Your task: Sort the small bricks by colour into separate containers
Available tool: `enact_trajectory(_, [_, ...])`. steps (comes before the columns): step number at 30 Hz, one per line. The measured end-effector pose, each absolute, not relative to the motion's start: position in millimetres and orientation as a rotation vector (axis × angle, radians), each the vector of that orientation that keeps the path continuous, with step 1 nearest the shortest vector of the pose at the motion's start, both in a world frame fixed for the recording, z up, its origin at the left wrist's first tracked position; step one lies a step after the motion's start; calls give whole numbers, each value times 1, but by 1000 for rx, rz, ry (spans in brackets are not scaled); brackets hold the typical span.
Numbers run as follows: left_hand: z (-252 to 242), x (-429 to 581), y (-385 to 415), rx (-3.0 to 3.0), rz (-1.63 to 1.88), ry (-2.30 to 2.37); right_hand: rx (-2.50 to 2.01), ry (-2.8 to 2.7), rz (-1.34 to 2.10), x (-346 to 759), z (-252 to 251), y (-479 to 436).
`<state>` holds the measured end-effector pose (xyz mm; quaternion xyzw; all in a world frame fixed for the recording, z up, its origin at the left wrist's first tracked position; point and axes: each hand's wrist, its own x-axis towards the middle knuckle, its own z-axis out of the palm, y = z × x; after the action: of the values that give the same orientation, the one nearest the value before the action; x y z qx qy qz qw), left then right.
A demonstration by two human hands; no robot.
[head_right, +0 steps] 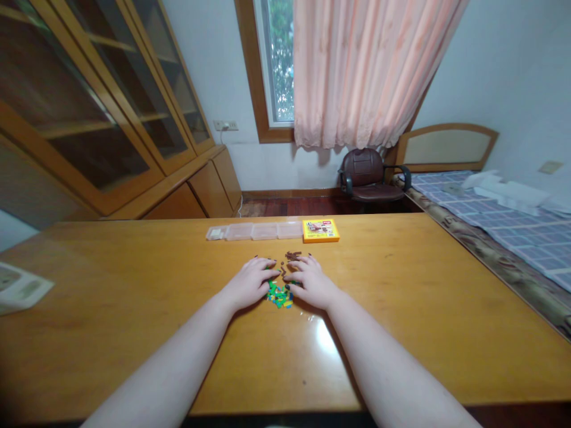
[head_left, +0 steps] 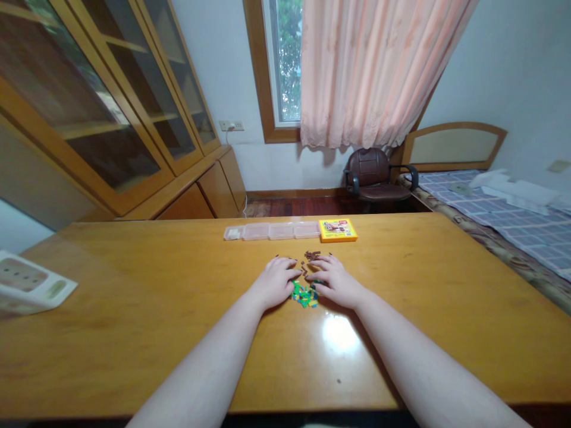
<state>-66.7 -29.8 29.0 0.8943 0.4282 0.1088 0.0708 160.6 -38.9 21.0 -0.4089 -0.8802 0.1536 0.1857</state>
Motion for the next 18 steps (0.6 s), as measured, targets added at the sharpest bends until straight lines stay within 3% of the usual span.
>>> enact_trajectory(18, [30,-67,-28,2666,282,1376,-1332,-2416,373,161,13,-36])
